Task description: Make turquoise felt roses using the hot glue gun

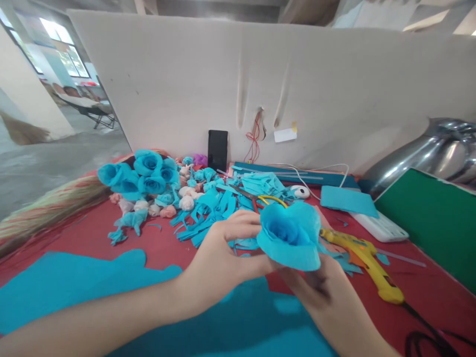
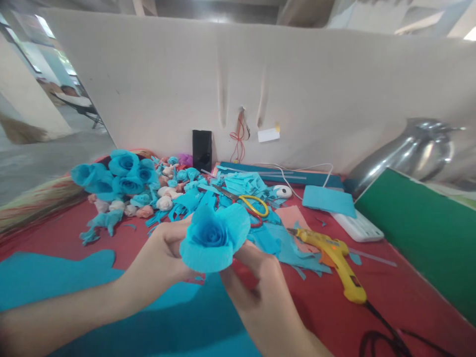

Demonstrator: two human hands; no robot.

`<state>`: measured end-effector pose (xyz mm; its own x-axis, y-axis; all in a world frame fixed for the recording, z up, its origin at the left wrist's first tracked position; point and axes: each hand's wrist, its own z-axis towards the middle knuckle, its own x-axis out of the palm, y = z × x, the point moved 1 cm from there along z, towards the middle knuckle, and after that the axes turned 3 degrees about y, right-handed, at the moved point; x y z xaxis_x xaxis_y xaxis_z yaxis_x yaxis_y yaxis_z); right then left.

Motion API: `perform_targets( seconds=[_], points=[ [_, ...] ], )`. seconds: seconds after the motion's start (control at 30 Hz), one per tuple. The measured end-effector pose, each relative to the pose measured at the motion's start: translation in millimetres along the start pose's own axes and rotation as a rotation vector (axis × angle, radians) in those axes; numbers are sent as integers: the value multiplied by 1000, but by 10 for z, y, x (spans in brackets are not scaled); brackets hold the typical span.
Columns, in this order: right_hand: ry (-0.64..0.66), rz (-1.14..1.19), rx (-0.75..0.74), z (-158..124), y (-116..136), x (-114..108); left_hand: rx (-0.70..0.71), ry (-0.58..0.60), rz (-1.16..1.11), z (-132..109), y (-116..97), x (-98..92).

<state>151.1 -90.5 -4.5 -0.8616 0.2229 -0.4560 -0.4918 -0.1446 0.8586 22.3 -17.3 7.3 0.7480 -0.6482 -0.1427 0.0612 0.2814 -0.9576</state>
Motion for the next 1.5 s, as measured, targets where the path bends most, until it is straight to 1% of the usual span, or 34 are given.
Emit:
perform_targets(
  seconds=[0.1,0.23,0.3,0.33,0.37,0.4,0.43,0.53,0.57,0.6,0.63,0.7,0.83,1.0,1.13,1.27,1.33,1.4,1.5],
  points=[
    [-5,90,-8,12,-20,23,-74,2,-38,8,4,7],
    [51,187,9,31,-10,19,-136,109,-161,29,20,30],
    [28,179,13,40,-5,1,-149,128,-201,30,27,31],
    [13,179,17,44,-6,-7,-146,116,-206,27,33,26],
    [6,187,24,46,-9,-13,-120,93,-196,22,38,15],
    [5,200,32,48,-13,-16,-66,56,-164,15,41,-1],
    [3,205,42,48,-18,-17,28,14,-103,7,39,-22],
    [-8,166,78,48,-21,-7,416,-109,230,-19,-8,-95],
    [-15,151,86,48,-19,1,519,-136,357,-27,-35,-117],
    [-16,145,95,47,-16,10,600,-143,471,-32,-65,-134],
    [-11,149,102,46,-15,22,639,-143,562,-35,-96,-148],
    [4,163,110,41,-23,47,678,-119,685,-40,-153,-163],
    [-4,180,169,15,-84,69,640,-151,756,-45,-200,-176],
    [139,319,217,-1,-78,67,644,-165,777,-31,-191,-202],
    [118,396,183,12,-28,74,660,-189,828,-43,-165,-200],
    [121,396,183,9,-35,110,762,-231,945,-77,-112,-148],
    [129,384,170,-5,-48,135,791,-242,1024,-85,-91,-130],
    [94,367,158,-23,-55,158,818,-248,1085,-85,-86,-128],
    [46,341,195,-44,-47,182,871,-224,1156,-82,-98,-131]
  ],
)
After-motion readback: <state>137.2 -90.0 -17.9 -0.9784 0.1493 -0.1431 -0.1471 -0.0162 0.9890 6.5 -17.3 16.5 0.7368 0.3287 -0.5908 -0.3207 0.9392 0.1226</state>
